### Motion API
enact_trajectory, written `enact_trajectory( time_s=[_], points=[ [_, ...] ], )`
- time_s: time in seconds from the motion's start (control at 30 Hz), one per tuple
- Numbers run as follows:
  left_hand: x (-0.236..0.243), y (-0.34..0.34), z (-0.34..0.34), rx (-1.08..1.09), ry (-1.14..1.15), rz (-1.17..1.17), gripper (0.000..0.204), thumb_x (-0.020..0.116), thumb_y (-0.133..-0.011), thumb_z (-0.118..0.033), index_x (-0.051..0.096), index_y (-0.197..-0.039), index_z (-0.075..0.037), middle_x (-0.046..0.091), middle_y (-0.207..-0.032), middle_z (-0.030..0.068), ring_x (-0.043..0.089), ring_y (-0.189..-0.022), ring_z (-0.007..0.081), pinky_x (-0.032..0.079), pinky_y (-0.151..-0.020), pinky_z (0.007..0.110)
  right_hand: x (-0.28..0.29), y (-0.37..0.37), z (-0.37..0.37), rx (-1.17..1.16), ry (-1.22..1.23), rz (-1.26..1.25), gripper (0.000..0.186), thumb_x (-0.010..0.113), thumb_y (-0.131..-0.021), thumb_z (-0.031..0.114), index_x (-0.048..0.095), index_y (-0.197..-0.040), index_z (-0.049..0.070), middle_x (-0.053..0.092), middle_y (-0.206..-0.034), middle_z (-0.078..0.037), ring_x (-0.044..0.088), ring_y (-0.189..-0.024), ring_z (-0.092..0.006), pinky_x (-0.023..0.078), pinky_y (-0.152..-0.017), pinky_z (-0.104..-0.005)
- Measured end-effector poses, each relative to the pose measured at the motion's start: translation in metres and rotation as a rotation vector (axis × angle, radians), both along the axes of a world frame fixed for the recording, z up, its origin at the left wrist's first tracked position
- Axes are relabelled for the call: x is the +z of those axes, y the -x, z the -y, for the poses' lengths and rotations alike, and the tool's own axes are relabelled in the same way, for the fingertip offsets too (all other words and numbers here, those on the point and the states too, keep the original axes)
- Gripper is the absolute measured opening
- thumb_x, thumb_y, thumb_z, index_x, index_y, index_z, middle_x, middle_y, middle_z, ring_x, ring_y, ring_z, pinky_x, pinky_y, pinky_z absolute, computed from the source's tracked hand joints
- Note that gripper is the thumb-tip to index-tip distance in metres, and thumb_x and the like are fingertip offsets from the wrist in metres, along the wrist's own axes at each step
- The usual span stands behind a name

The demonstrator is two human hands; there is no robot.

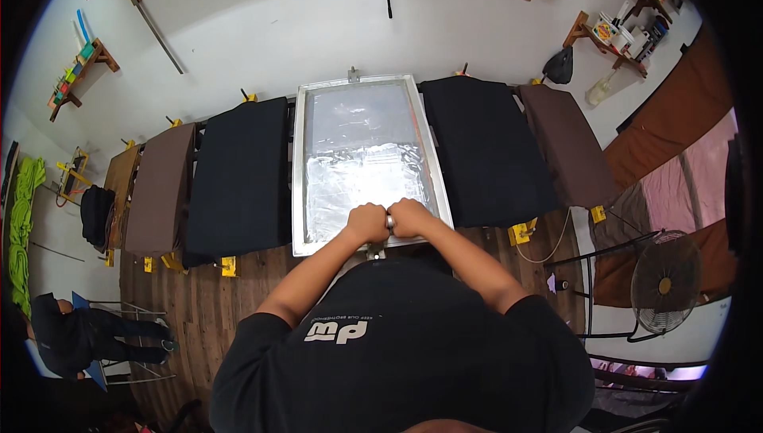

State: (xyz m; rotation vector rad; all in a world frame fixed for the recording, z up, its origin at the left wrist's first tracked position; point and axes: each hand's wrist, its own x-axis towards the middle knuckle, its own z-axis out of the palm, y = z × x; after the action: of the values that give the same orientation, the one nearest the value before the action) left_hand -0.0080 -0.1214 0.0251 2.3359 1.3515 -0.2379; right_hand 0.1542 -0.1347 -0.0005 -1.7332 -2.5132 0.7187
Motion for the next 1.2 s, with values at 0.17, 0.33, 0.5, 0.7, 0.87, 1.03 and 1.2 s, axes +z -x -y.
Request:
enact_trajectory(
  time_s=[0.17,0.33,0.5,0.7,0.87,1.03,1.2],
  points=[
    [-0.021,0.002,-0.043,0.107,-0.203,0.165,0.025,0.069,-0.074,-0.023,0.076,-0.091,-0.006,0.073,-0.092,0.0196,0.072,-0.086,0.0379,0.059,-0.076,0.047,0.011,0.005,-0.044,-0.078,-0.098,0.022,0.021,0.072,-0.07,0.016,0.075,-0.087,0.003,0.074,-0.092,-0.022,0.072,-0.089,-0.0385,0.059,-0.08,-0.0472],
    [-0.044,0.005,-0.029,0.047,-0.36,0.25,0.029,0.072,-0.075,-0.027,0.071,-0.09,-0.002,0.07,-0.091,0.0185,0.071,-0.083,0.0373,0.059,-0.073,0.047,-0.033,0.011,-0.029,-0.078,-0.339,-0.097,0.024,0.075,-0.07,0.023,0.071,-0.084,0.004,0.072,-0.088,-0.018,0.071,-0.085,-0.0371,0.058,-0.077,-0.0478],
    [-0.036,0.01,-0.003,0.004,-0.191,0.162,0.032,0.073,-0.07,-0.032,0.073,-0.084,-0.003,0.072,-0.084,0.0193,0.072,-0.078,0.0377,0.058,-0.072,0.048,-0.006,0.014,0.004,-0.052,-0.094,0.014,0.025,0.075,-0.069,0.022,0.076,-0.088,0.005,0.073,-0.087,-0.021,0.072,-0.084,-0.0376,0.059,-0.078,-0.0475],
    [0.003,-0.001,-0.018,0.01,0.131,-0.058,0.032,0.072,-0.074,-0.028,0.077,-0.093,-0.003,0.075,-0.098,0.0215,0.075,-0.091,0.0362,0.06,-0.081,0.044,-0.003,0.001,-0.013,-0.006,0.106,-0.034,0.025,0.072,-0.069,0.019,0.075,-0.088,0.003,0.073,-0.089,-0.025,0.071,-0.087,-0.0418,0.058,-0.079,-0.0482],
    [-0.006,-0.007,-0.059,0.107,-0.059,0.085,0.028,0.07,-0.075,-0.026,0.076,-0.092,-0.005,0.074,-0.097,0.0206,0.074,-0.091,0.0371,0.06,-0.08,0.046,0.004,-0.007,-0.061,-0.04,-0.025,-0.029,0.021,0.071,-0.07,0.016,0.076,-0.086,0.004,0.073,-0.092,-0.024,0.072,-0.087,-0.0404,0.059,-0.081,-0.0482],
    [-0.034,-0.001,-0.073,0.104,-0.236,0.13,0.026,0.07,-0.073,-0.027,0.077,-0.088,-0.007,0.074,-0.092,0.018,0.073,-0.085,0.037,0.06,-0.076,0.046,-0.006,0.005,-0.077,-0.01,-0.142,0.002,0.021,0.072,-0.069,0.018,0.076,-0.085,0.006,0.074,-0.088,-0.022,0.073,-0.086,-0.0391,0.06,-0.079,-0.0471],
    [-0.02,0.0,-0.063,-0.011,-0.026,0.008,0.03,0.071,-0.069,-0.032,0.077,-0.083,-0.005,0.075,-0.085,0.0209,0.074,-0.083,0.0365,0.06,-0.077,0.046,-0.004,0.001,-0.061,0.078,0.004,0.033,0.022,0.072,-0.067,0.019,0.076,-0.081,0.003,0.073,-0.087,-0.024,0.072,-0.085,-0.0399,0.06,-0.079,-0.0467]
  ],
)
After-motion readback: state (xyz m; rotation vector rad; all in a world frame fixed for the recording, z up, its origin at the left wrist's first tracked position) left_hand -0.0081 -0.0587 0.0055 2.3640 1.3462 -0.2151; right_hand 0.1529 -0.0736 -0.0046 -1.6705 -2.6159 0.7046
